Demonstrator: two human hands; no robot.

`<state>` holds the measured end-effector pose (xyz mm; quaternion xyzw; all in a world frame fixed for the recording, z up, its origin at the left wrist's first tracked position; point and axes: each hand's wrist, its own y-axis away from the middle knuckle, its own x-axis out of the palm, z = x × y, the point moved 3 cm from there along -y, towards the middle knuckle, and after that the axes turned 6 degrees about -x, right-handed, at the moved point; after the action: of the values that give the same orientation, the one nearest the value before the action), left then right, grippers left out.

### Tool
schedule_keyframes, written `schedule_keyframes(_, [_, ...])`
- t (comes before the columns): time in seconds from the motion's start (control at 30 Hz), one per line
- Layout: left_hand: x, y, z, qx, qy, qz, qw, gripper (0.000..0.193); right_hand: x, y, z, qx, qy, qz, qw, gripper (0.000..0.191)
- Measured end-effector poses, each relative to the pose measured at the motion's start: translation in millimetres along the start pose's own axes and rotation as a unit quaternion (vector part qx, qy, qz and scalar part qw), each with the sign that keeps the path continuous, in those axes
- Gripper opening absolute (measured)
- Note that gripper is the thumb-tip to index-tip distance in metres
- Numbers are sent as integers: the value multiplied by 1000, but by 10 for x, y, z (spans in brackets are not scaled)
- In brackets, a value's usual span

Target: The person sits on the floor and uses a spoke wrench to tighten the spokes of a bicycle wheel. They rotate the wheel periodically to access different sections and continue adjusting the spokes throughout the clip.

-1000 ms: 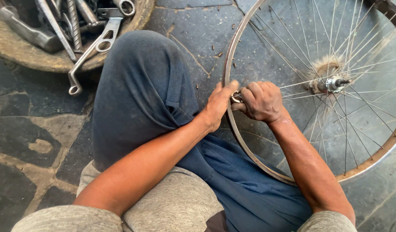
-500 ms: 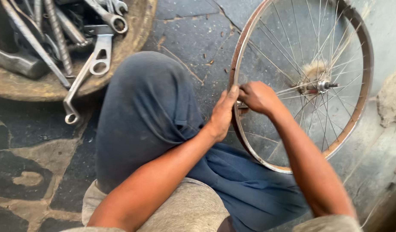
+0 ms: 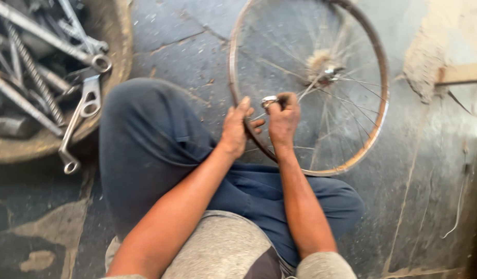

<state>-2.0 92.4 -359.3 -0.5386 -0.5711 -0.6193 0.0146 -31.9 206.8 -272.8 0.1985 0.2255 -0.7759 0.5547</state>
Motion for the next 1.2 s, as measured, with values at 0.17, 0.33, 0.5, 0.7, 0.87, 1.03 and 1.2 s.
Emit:
schedule_keyframes(0.17, [50,109,-130,13,-57,-3,998,67,-978,-252,41,-25,-69,-105,992,15])
schedule_keyframes(0.33, [57,130,-148,21,-83,-1,996,63,-1596,-278,-634,170,-285,-121,935,7])
schedule_keyframes(0.5, [112,190,-166,37,-90,37,995,56,-1032,-322,-876,273,-205,20,940,28])
schedule_keyframes(0.7, [227,296,-264,42,-79,89,992,51,-847,-393,-105,87,-627,105,767,22])
schedule_keyframes(0.87, [211,322,-275,37,-88,83,992,53,-1321,-392,-226,64,-485,-14,872,17])
schedule_keyframes(1.03, [154,265,-243,49,-74,68,994,54,-2040,-330,-866,164,-532,-181,811,14])
schedule_keyframes(1.2, [112,203,-224,52,-81,50,994,53,-2263,-307,-1158,146,-522,-256,801,11])
